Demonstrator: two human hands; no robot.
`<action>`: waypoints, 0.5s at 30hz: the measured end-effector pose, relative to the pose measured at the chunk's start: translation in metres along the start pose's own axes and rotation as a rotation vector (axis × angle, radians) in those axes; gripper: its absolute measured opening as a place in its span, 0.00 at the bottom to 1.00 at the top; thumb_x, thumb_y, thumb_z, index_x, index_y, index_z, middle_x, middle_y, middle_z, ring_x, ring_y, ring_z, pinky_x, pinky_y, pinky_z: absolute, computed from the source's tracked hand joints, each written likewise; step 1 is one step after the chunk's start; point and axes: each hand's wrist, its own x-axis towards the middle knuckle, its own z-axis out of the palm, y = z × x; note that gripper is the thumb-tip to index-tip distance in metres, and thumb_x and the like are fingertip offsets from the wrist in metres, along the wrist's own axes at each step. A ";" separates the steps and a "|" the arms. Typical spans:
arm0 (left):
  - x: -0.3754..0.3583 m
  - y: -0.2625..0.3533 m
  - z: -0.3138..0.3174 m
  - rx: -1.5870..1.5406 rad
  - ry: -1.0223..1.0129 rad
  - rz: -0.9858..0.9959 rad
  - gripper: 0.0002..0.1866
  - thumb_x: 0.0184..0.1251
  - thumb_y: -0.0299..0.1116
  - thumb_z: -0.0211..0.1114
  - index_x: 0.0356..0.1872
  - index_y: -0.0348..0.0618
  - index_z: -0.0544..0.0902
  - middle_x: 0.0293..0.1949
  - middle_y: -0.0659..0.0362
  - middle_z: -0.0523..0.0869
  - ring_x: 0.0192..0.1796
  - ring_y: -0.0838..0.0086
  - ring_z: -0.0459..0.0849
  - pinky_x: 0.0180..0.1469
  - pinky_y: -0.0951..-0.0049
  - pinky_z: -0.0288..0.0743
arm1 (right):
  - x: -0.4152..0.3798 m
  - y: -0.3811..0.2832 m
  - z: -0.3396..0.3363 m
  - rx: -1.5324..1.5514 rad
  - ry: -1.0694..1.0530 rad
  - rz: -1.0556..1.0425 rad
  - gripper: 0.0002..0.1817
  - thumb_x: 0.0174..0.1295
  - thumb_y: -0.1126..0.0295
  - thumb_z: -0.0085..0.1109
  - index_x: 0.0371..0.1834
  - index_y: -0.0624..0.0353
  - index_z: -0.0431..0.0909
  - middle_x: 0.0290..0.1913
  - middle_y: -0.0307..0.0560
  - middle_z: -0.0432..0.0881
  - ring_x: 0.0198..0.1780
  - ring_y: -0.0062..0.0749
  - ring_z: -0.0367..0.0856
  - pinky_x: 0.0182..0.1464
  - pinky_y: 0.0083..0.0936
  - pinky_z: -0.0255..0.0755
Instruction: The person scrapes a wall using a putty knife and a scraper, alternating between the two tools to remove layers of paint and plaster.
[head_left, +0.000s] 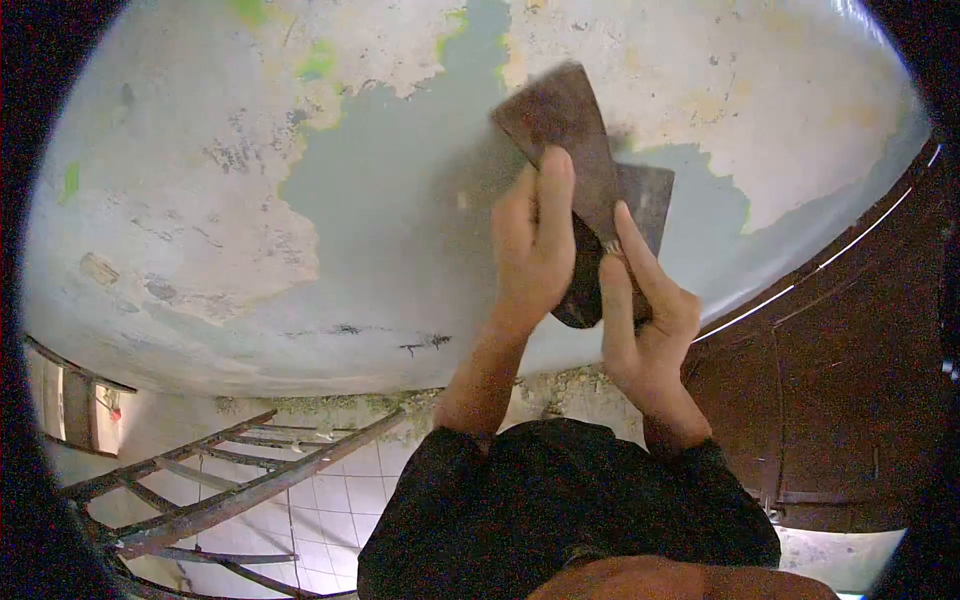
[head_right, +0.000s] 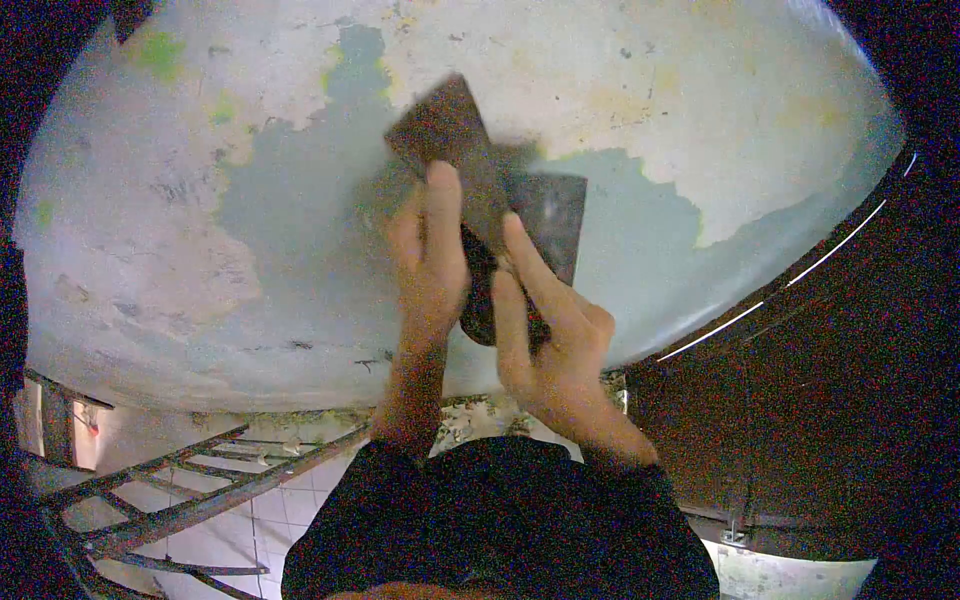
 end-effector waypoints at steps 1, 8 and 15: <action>-0.004 -0.003 -0.001 0.000 0.005 0.006 0.22 0.81 0.42 0.52 0.29 0.33 0.74 0.20 0.60 0.73 0.28 0.83 0.67 0.29 0.71 0.64 | -0.003 0.003 0.001 0.003 -0.002 -0.007 0.23 0.66 0.78 0.59 0.65 0.65 0.76 0.38 0.58 0.88 0.35 0.26 0.87 0.38 0.23 0.79; 0.000 -0.005 -0.002 -0.056 -0.029 -0.003 0.22 0.82 0.41 0.52 0.28 0.34 0.73 0.21 0.61 0.73 0.29 0.84 0.66 0.28 0.73 0.63 | -0.002 -0.012 -0.001 0.041 -0.023 0.113 0.22 0.69 0.78 0.56 0.66 0.66 0.75 0.39 0.52 0.88 0.36 0.21 0.81 0.40 0.20 0.76; 0.006 0.003 -0.003 0.058 -0.035 0.014 0.22 0.82 0.42 0.49 0.29 0.35 0.73 0.21 0.60 0.73 0.28 0.83 0.66 0.28 0.72 0.62 | 0.000 -0.001 0.008 -0.053 -0.005 0.087 0.22 0.67 0.77 0.59 0.65 0.63 0.77 0.32 0.57 0.87 0.26 0.22 0.83 0.30 0.25 0.75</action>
